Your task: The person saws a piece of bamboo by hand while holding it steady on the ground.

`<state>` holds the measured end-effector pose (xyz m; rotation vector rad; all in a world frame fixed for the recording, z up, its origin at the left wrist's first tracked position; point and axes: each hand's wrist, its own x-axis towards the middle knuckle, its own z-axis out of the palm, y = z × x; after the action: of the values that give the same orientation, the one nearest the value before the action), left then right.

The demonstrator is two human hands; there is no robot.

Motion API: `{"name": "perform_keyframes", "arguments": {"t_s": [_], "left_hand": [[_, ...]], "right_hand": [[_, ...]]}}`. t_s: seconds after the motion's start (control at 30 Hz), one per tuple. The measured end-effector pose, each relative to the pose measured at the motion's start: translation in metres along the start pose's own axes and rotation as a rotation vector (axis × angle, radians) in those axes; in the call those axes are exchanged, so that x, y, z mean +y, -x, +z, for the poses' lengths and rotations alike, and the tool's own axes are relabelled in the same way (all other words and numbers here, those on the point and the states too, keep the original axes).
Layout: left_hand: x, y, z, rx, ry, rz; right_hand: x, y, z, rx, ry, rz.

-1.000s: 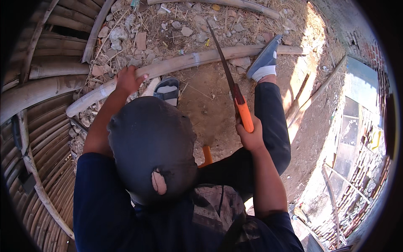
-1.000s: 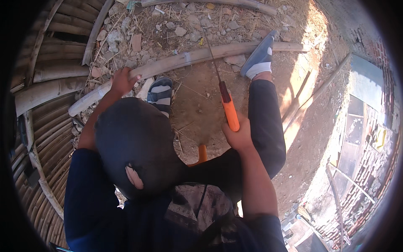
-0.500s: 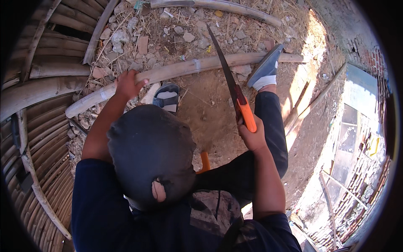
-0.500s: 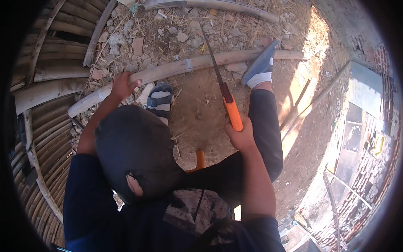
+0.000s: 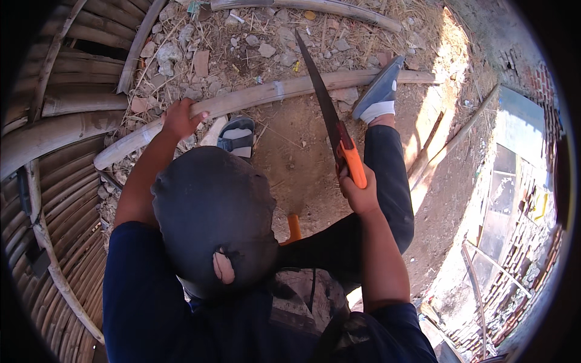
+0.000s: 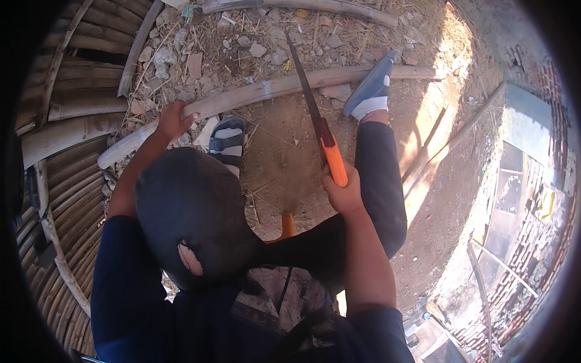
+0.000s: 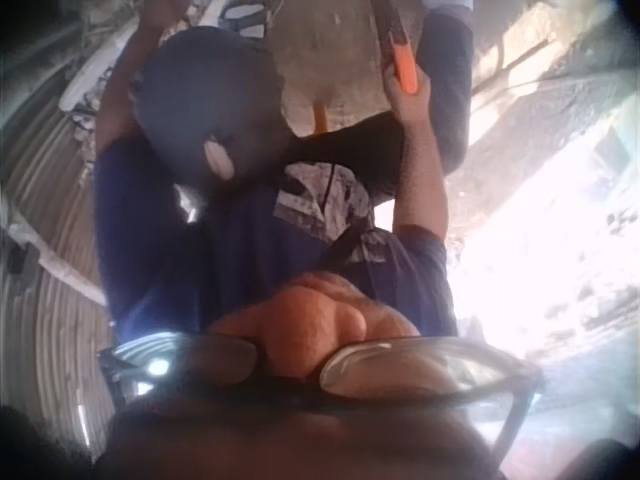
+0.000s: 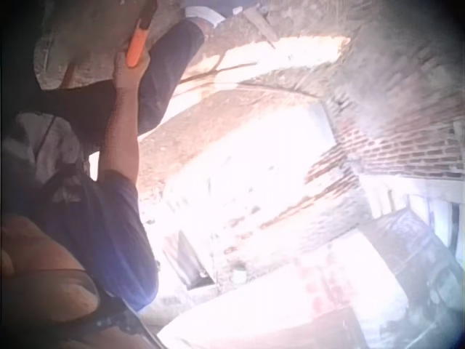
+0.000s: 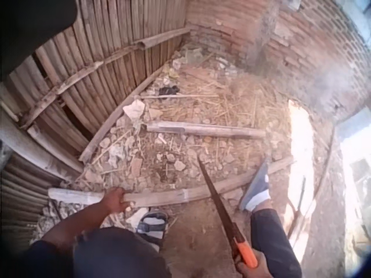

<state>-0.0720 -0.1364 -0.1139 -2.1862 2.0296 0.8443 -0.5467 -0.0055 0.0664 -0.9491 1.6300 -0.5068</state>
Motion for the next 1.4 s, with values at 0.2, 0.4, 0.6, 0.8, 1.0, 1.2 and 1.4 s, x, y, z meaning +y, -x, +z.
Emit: {"name": "perform_keyframes", "arguments": {"t_s": [0.2,0.4,0.6,0.8,1.0,1.2,1.4], "left_hand": [[-0.004,0.007,0.003,0.048,-0.04,-0.017],[0.004,-0.009,0.001,0.005,-0.004,0.009],[0.007,0.002,-0.01,0.021,-0.03,0.016],[0.005,-0.011,-0.001,-0.03,-0.007,-0.004],[0.009,0.002,-0.009,0.054,-0.035,0.04],[-0.002,-0.012,0.009,0.034,-0.016,0.043],[0.009,-0.001,-0.008,0.031,-0.05,-0.002]], "right_hand": [[-0.008,0.047,0.003,0.074,0.018,-0.058],[-0.005,-0.037,0.01,0.042,0.014,-0.03],[0.001,0.046,0.018,0.109,-0.01,-0.111],[-0.006,-0.047,0.013,0.033,-0.004,-0.077],[0.011,0.046,0.025,0.156,-0.077,-0.146],[0.009,-0.05,0.03,0.1,0.185,-0.268],[0.028,0.037,0.015,0.029,0.171,-0.191]]}}
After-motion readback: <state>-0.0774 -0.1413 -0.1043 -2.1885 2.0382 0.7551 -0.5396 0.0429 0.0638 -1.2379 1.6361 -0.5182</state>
